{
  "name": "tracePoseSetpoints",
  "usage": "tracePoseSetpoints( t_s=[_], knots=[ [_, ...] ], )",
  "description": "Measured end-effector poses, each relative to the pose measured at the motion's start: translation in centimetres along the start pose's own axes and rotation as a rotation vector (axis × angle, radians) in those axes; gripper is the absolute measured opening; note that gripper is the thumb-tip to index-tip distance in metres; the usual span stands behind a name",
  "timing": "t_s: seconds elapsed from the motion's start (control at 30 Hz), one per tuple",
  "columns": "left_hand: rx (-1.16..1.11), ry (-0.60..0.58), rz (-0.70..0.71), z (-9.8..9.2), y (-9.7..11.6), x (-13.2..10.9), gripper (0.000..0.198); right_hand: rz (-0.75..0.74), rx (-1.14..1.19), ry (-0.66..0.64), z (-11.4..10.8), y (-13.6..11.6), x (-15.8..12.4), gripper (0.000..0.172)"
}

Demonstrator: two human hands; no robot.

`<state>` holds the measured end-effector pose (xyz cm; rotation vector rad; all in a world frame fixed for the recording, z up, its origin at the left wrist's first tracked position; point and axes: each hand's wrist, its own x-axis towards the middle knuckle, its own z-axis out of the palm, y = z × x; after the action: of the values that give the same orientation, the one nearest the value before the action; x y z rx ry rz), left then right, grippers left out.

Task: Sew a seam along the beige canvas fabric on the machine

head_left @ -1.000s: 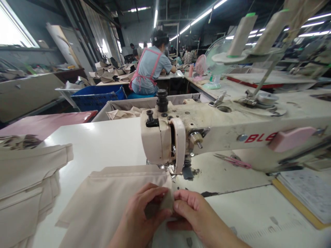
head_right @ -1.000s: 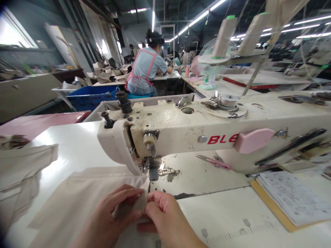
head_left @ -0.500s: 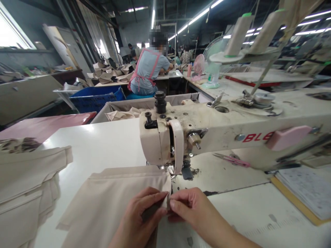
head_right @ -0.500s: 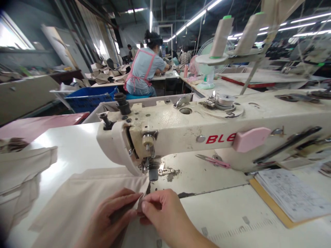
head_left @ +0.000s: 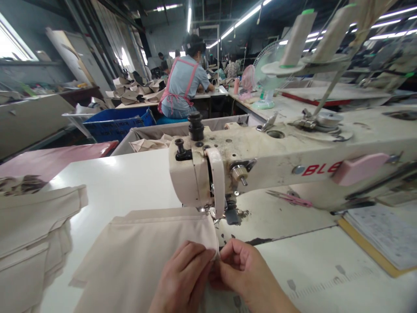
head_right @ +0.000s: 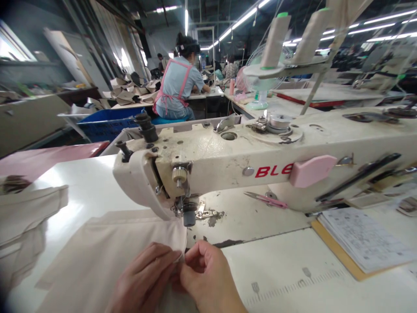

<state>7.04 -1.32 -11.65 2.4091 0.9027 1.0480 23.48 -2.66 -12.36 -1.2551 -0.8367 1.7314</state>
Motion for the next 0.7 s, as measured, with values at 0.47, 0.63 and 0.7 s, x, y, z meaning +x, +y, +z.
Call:
tracePoseSetpoints(
  t_s=[0.47, 0.63, 0.7],
  knots=[
    [0.183, 0.038, 0.226, -0.4, 0.2, 0.1, 0.015, 0.093, 0.019, -0.060, 0.0, -0.1, -0.6, 0.018],
    [0.166, 0.016, 0.211, -0.4, 0.3, 0.2, 0.015, 0.115, 0.075, -0.067, -0.1, -0.8, -1.0, 0.014],
    [0.180, 0.001, 0.213, -0.5, 0.4, 0.3, 0.015, 0.113, 0.078, -0.063, 0.0, -1.3, -1.3, 0.013]
  ],
)
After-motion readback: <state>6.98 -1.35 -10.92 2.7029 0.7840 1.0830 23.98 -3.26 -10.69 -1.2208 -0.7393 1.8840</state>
